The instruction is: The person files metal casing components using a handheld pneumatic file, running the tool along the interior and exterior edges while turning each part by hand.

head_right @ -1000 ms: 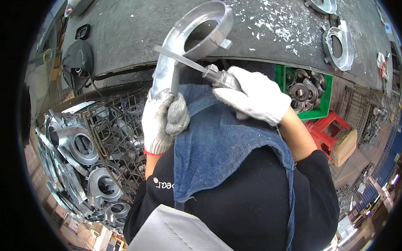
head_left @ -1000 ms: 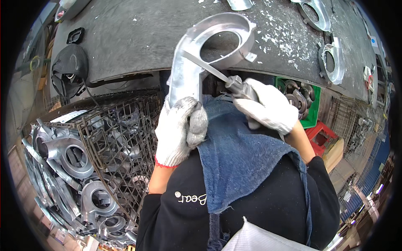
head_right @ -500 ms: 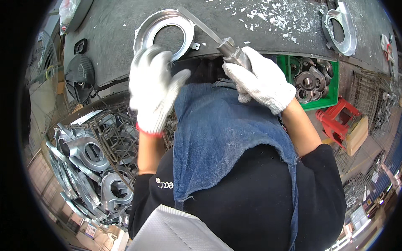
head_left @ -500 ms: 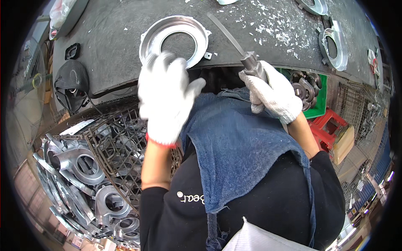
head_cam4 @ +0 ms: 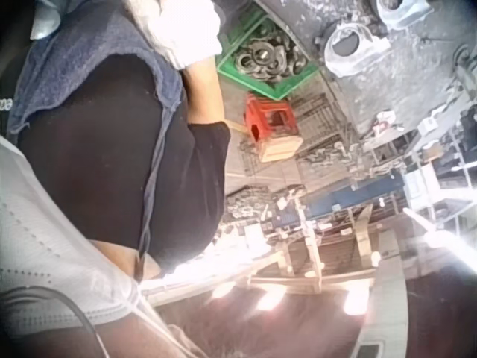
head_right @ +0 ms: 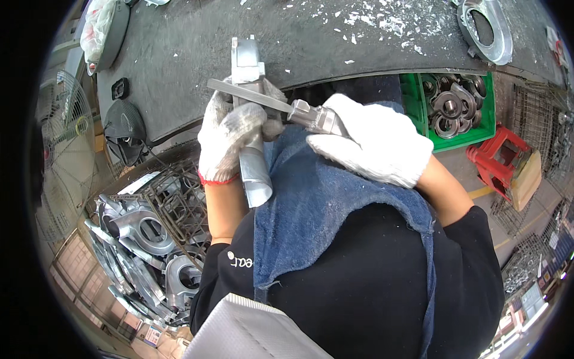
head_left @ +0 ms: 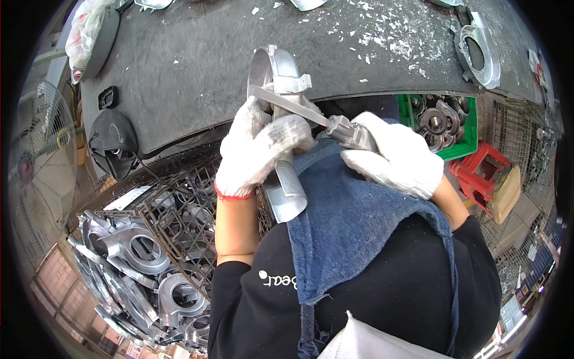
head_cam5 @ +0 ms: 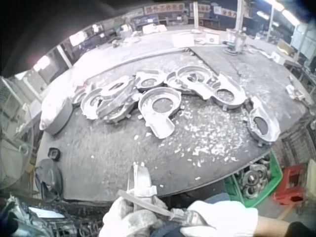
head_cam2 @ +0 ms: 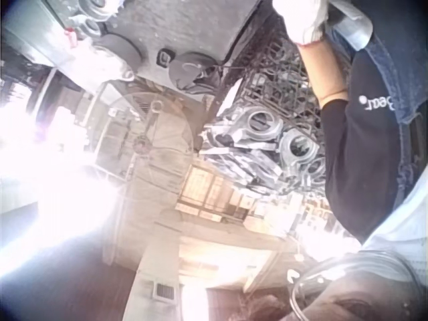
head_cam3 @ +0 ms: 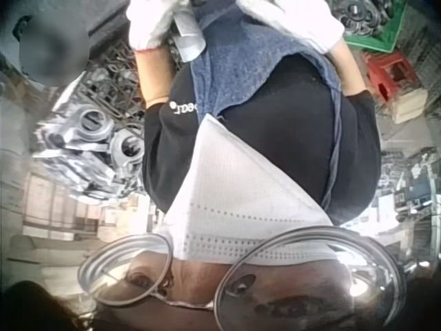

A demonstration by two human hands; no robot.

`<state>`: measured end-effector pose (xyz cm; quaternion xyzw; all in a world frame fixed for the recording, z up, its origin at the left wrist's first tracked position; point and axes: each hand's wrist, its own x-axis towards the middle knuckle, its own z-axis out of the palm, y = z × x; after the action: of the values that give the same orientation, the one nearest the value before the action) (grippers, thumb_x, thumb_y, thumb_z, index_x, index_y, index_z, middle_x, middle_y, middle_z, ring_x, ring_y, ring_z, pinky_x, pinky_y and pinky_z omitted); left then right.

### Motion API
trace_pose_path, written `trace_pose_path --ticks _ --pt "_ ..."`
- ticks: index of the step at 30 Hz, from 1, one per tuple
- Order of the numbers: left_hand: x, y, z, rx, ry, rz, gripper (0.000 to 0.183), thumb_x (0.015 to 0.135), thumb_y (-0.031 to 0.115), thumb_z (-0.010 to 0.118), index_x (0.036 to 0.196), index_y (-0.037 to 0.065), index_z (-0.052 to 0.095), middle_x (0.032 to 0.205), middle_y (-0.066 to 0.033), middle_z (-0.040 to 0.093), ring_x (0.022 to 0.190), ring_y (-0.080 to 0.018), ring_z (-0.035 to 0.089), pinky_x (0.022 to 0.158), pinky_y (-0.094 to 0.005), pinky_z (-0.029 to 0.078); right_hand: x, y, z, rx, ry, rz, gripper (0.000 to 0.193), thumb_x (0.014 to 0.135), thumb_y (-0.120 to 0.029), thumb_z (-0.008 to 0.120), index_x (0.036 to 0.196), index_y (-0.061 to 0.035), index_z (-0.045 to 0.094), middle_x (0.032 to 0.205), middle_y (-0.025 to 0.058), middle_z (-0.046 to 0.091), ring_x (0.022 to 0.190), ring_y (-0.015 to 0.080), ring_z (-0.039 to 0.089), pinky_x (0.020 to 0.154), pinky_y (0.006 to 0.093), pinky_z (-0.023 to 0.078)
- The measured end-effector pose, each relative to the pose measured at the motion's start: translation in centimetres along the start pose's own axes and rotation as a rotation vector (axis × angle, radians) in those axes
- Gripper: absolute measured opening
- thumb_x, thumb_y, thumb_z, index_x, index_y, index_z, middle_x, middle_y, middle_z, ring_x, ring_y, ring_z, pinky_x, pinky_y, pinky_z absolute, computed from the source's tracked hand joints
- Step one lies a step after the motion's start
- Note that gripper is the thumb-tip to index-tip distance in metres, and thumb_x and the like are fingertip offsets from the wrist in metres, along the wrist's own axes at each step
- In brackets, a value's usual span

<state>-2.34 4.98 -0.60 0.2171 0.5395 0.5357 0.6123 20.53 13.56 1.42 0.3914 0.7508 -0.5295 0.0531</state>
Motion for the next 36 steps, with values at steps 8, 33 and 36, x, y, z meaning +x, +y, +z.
trace_pose_path --ticks 8,33,36 --pt "1.1 -0.9 -0.7 -0.059 -0.124 0.030 0.049 0.089 0.021 0.071 0.128 -0.004 0.054 0.098 -0.0138 0.068 0.073 -0.0201 0.067 0.064 -0.0313 0.057 1.0 -0.7 1.0 -0.049 -0.016 0.091 0.045 0.093 -0.050 0.064 0.116 -0.0122 0.058 0.082 0.0175 0.071 0.081 0.0400 0.070 0.073 0.0465 0.054" --pt "-0.4 -1.4 1.2 1.048 0.447 1.054 0.013 0.070 0.004 0.071 0.072 0.005 0.059 0.071 -0.0095 0.060 0.059 -0.0281 0.062 0.057 -0.0383 0.053 1.5 -0.5 1.7 -0.455 0.312 0.073 0.043 0.098 -0.047 0.057 0.122 -0.0113 0.052 0.082 0.0165 0.071 0.073 0.0374 0.071 0.067 0.0470 0.056" --pt "-1.5 -0.2 0.6 0.753 0.394 0.674 0.013 0.073 -0.001 0.067 0.078 0.004 0.056 0.068 -0.0025 0.052 0.056 -0.0127 0.047 0.053 -0.0268 0.044 0.1 -1.3 0.6 -0.178 0.211 0.072 0.045 0.097 -0.047 0.058 0.123 -0.0109 0.053 0.081 0.0161 0.071 0.074 0.0371 0.071 0.068 0.0453 0.055"
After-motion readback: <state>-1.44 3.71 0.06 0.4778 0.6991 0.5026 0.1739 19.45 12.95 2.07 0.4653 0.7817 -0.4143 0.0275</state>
